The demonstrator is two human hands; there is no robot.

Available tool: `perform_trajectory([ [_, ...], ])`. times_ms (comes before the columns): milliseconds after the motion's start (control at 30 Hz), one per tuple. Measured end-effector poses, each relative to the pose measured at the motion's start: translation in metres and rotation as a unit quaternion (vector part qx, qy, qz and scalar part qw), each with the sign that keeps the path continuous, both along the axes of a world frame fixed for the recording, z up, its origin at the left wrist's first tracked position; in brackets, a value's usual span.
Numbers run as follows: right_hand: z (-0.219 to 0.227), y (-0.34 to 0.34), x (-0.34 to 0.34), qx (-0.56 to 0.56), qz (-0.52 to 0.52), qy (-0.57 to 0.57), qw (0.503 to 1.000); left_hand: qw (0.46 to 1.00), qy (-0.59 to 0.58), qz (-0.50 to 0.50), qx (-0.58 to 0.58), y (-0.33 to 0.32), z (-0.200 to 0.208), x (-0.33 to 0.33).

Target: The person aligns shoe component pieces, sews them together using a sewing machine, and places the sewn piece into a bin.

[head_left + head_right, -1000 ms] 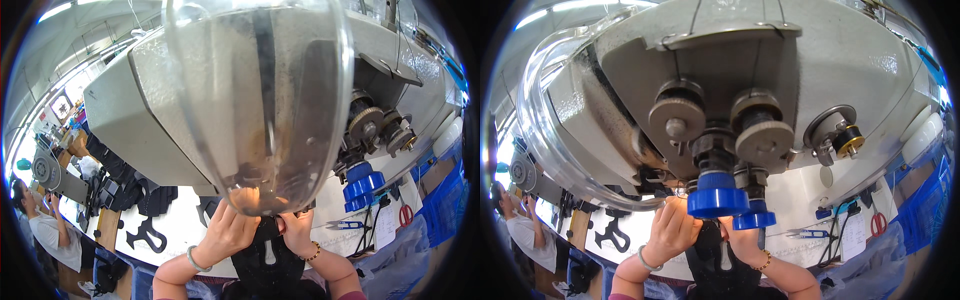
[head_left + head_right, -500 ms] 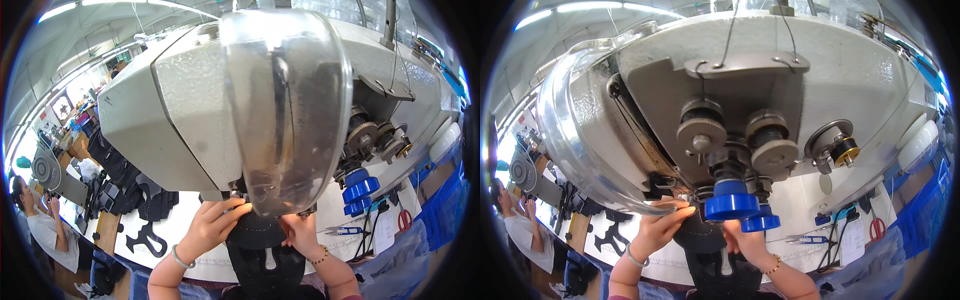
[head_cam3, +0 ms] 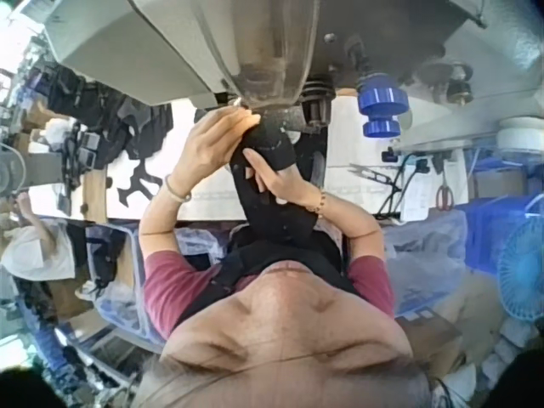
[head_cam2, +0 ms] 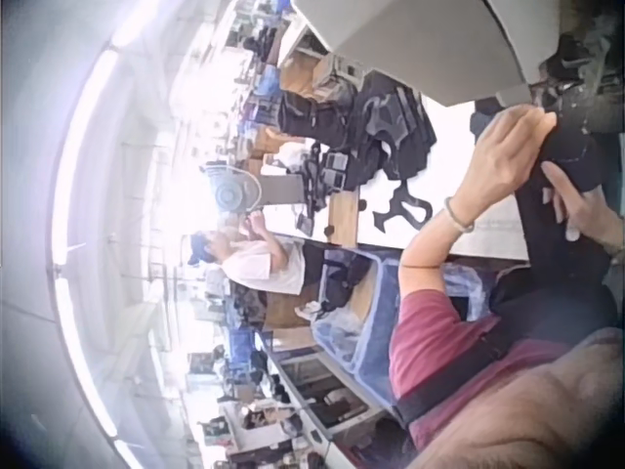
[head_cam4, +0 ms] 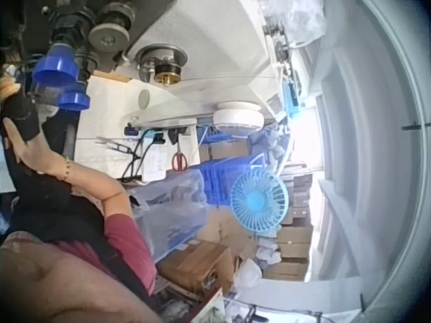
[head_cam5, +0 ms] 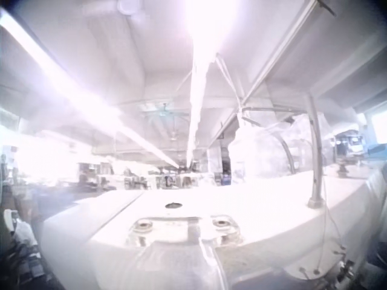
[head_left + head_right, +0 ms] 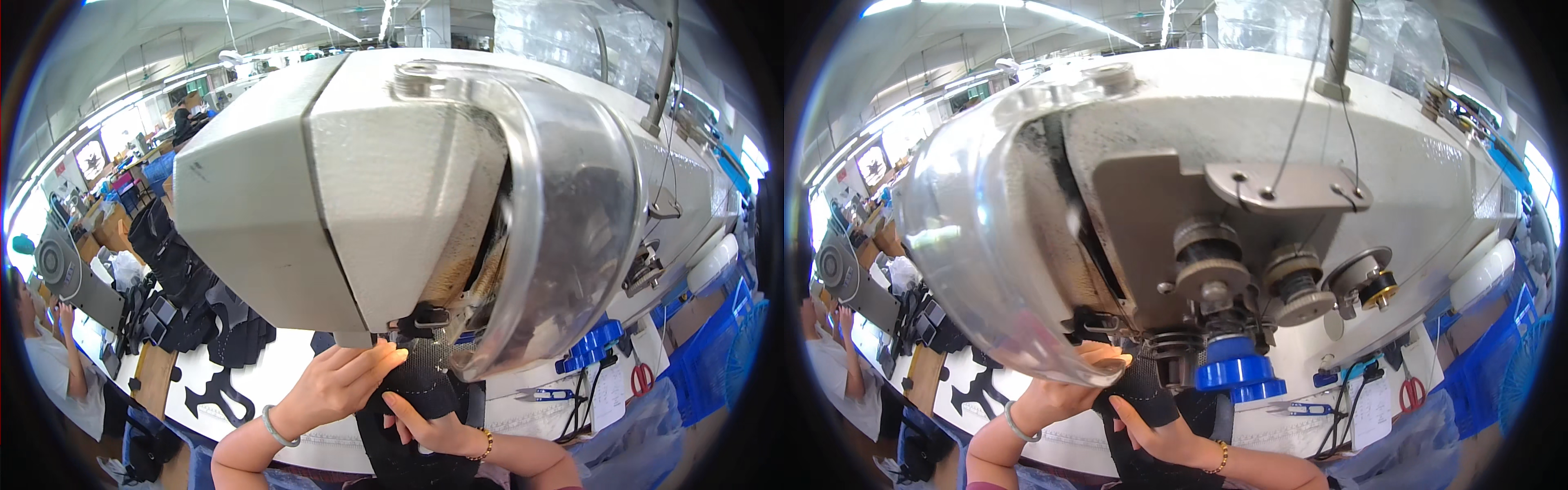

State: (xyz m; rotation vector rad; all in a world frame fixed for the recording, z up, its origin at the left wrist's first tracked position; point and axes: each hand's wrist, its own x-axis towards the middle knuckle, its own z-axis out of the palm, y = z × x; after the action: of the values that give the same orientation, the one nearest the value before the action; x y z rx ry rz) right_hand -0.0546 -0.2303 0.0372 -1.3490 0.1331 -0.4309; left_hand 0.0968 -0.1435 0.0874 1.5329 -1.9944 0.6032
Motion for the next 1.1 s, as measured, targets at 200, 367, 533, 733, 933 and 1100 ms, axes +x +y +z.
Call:
perform_trajectory([
  [200,-0.003,0.002,-0.007,0.014,-0.023,0.015,1.000,0.999,-0.021,0.009,-0.025,0.000,0.007,-0.013],
  [367,-0.001,-0.009,-0.018,0.013,-0.048,0.031,0.998,0.998,-0.037,0.039,-0.041,-0.007,0.010,-0.029],
  [533,0.000,-0.014,-0.019,0.012,-0.036,0.014,0.999,0.997,-0.033,0.069,-0.035,-0.012,0.009,-0.033],
  [733,0.004,-0.012,-0.022,0.033,-0.083,0.031,0.995,0.997,0.010,0.074,-0.007,-0.010,0.010,-0.037],
  [933,0.007,-0.016,-0.020,0.041,-0.095,0.021,0.994,0.994,0.089,0.053,0.044,-0.004,0.016,-0.030],
  [1100,0.002,-0.022,-0.022,0.075,-0.086,0.005,0.993,0.986,0.120,0.053,0.098,0.005,0.017,-0.010],
])
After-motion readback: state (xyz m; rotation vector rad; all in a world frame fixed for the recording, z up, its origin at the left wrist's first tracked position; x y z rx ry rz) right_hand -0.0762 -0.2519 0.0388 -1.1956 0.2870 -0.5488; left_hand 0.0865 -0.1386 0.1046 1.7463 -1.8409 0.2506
